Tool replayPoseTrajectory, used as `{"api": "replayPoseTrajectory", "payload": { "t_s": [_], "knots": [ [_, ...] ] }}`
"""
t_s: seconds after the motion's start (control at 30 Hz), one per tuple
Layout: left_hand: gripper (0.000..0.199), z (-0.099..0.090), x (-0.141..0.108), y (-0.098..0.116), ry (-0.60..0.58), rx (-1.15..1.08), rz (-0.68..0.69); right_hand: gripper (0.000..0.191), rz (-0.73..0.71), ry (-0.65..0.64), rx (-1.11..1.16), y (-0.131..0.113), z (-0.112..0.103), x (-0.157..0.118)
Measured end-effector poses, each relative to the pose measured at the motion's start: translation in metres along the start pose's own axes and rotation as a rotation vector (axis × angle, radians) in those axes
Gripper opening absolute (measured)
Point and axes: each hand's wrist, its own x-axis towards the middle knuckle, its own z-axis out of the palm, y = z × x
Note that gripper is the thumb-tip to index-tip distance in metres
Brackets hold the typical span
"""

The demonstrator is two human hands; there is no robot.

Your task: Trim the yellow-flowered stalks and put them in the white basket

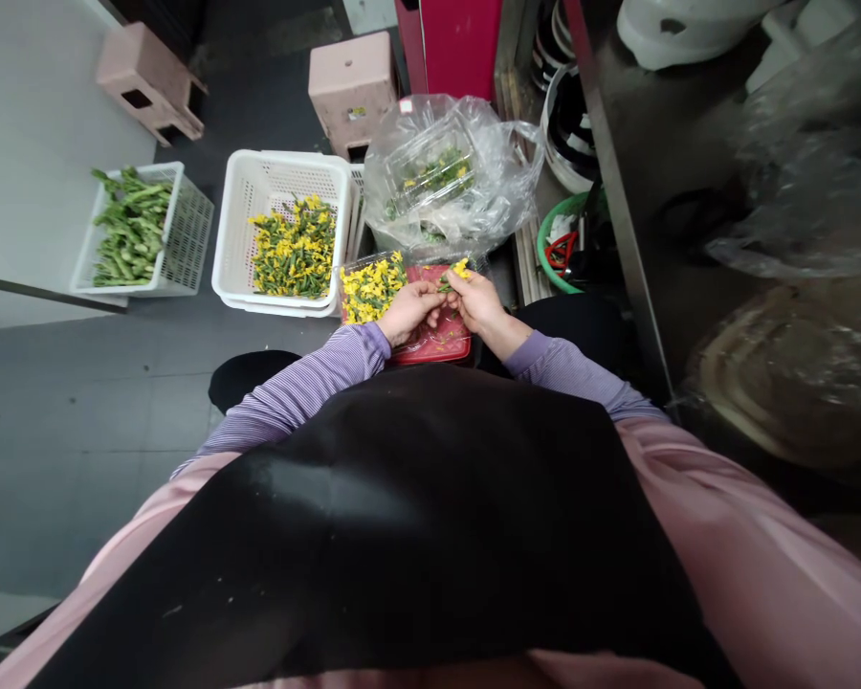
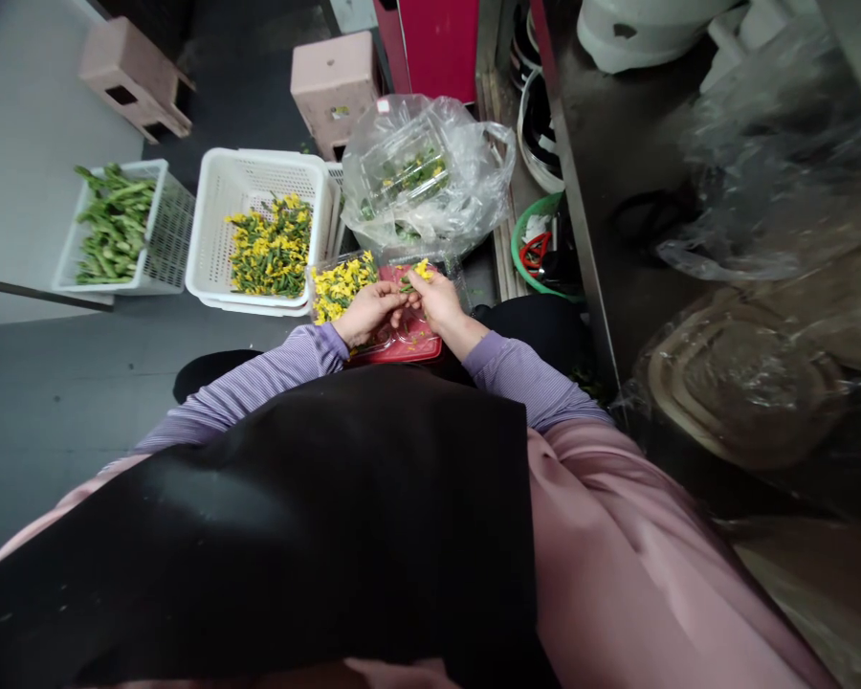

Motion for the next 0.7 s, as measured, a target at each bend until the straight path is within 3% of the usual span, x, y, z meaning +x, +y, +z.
{"api": "replayPoseTrajectory", "payload": {
  "t_s": [0.2, 0.4, 0.57, 0.7],
  "knots": [
    [0.027, 0.002, 0.006, 0.000, 0.005, -0.134, -0.021, 0.034, -0.108, 0.082, -0.103, 0.005, 0.001, 0.002],
    [0.028, 0.003, 0.007, 0.004, 0.006, -0.177, -0.077, 0.033, -0.173, 0.085, -0.115, 0.006, 0.002, 0.001],
    [0.033, 0.008, 0.005, 0.009, 0.009, -0.153, -0.091, 0.033, -0.140, 0.084, -0.084, 0.009, 0.003, 0.001],
    [0.016, -0.002, 0.010, 0.009, -0.002, 0.002, -0.108, 0.035, -0.097, 0.029, -0.013, -0.001, -0.010, 0.014]
  ]
}}
